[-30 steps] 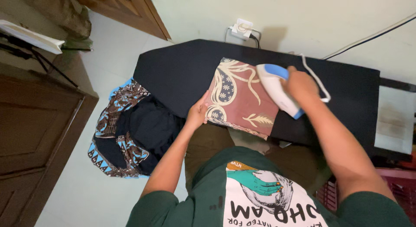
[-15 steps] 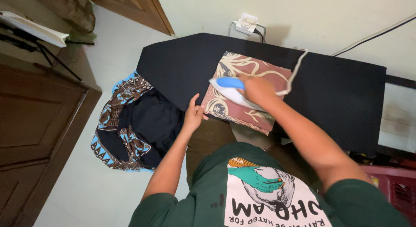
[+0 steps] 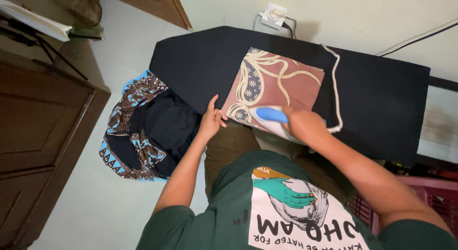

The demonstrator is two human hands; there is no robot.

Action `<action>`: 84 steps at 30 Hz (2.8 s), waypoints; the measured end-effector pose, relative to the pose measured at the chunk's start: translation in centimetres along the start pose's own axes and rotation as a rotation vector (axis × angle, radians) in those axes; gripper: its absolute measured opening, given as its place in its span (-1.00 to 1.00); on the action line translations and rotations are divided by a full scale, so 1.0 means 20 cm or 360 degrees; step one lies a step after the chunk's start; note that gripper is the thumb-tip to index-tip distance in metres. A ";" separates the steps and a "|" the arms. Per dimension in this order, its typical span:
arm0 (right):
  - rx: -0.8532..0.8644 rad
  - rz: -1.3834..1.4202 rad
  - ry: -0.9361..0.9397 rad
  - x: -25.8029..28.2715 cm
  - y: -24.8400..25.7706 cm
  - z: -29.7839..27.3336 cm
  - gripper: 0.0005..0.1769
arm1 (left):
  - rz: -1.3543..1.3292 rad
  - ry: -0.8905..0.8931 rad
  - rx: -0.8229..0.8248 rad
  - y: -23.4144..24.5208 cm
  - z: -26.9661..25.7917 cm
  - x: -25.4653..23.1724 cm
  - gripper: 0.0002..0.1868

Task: The person irons a patterned fabric on an ironing board, repeatedly smoothing and folding it. They then place the folded fabric into a pink laundry basket and pick up another patterned cloth from a pile on the board.

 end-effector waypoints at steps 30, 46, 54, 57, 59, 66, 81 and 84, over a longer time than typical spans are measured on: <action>-0.0313 -0.0102 -0.0065 -0.73 -0.03 -0.50 -0.71 | 0.1065 -0.1373 0.0142 -0.94 0.73 -0.86 -0.47; -0.1178 0.0352 -0.0306 -0.74 0.11 -0.38 -0.19 | 0.0892 -0.0767 0.1405 -1.30 1.24 -0.82 -0.43; -0.0907 0.1472 -0.0581 -0.65 -0.10 -0.05 -0.74 | -0.0232 -0.0570 0.0921 -0.68 1.32 -1.15 -0.53; -0.1308 0.1412 -0.0170 -0.77 0.33 0.01 -0.85 | -0.0723 -0.0854 0.0770 -0.41 1.31 -1.37 -0.63; -0.1499 0.0940 -0.0097 -0.78 0.59 -0.05 -0.82 | -0.0701 -0.0773 0.0570 -0.29 1.30 -1.42 -0.64; -0.1325 -0.0001 0.0284 -0.63 0.61 -0.22 -0.70 | 0.0083 -0.1425 -0.0058 -0.20 0.85 -1.26 -0.82; -0.1065 -0.0245 -0.0273 -0.95 0.25 -0.68 -0.31 | 0.0272 -0.0923 -0.0053 -0.44 -0.12 -0.59 -0.67; -0.0745 -0.0289 -0.0676 -1.17 0.23 -0.59 -0.27 | 0.0056 -0.0062 -0.0019 -0.51 -0.01 -0.39 -0.67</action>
Point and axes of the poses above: each hand's wrist, its own z-axis towards the middle knuckle, its own y-axis out of the back of the hand, x = y × z, the point moved 7 cm from there along z, towards the middle knuckle, and after that the axes turned 2 degrees about z, right-handed, at the moved point
